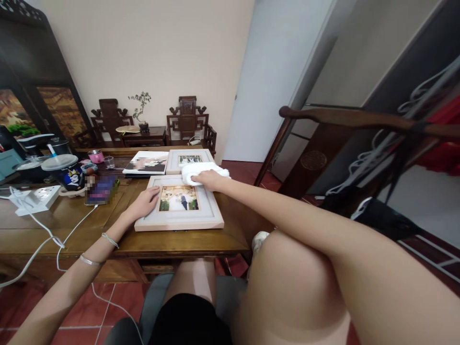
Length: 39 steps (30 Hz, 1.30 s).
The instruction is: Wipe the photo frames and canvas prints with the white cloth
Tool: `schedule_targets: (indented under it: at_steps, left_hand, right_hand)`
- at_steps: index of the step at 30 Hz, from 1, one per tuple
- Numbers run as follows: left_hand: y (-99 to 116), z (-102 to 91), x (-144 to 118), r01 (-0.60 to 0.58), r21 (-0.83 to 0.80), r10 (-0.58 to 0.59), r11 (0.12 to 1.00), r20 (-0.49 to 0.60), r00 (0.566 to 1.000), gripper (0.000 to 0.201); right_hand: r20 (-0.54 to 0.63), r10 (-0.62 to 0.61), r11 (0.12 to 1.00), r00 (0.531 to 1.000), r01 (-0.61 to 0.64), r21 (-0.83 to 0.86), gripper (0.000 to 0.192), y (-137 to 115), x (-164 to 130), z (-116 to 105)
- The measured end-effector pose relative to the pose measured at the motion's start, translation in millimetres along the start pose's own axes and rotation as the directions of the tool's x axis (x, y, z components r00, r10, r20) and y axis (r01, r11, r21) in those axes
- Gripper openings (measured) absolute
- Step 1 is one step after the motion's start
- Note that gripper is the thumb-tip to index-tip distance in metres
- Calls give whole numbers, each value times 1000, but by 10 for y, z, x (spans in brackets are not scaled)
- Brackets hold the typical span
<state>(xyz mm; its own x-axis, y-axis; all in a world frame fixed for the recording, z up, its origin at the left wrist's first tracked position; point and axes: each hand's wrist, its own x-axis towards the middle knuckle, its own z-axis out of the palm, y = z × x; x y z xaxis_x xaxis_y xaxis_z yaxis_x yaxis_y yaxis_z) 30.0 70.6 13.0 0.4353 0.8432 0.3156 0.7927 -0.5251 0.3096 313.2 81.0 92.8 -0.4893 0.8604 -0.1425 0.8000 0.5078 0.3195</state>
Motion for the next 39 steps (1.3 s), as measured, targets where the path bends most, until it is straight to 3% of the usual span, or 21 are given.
schedule_targets:
  at_steps: [6, 12, 16, 22, 26, 28, 32, 36, 39]
  left_hand:
    - [-11, 6, 32, 60, 46, -61, 997, 14, 998, 40]
    - [60, -23, -7, 67, 23, -69, 997, 58, 996, 48]
    - [80, 1, -34, 45, 20, -46, 999, 40, 998, 47]
    - [33, 55, -59, 4, -51, -4, 999, -8, 1000, 49]
    - [-1, 61, -70, 2, -82, -3, 997, -14, 1000, 47]
    - [-2, 53, -73, -6, -84, 6, 996, -4, 1000, 46]
    - [27, 48, -73, 16, -53, -17, 998, -4, 1000, 47]
    - [65, 49, -83, 38, -25, -38, 999, 14, 999, 48]
    - [99, 45, -95, 59, -14, -59, 998, 27, 998, 47]
  right_hand:
    - [29, -24, 1000, 999, 24, 11, 51, -27, -209, -37]
    - [192, -101, 992, 976, 84, 95, 56, -250, -491, -439]
    - [266, -270, 936, 925, 187, 297, 55, -347, -744, -673]
    - [137, -264, 936, 955, 219, 277, 52, -781, -780, -588]
    - [-40, -390, 883, 920, 386, 268, 40, -1117, -637, -439]
    - [-49, -401, 874, 915, 398, 278, 41, -1163, -586, -453]
    - [134, -376, 904, 917, 331, 272, 52, -990, -583, -637]
    - [365, -217, 971, 905, 164, 172, 53, -755, -686, -793]
    - [408, -124, 988, 904, 73, 140, 50, -724, -767, -816]
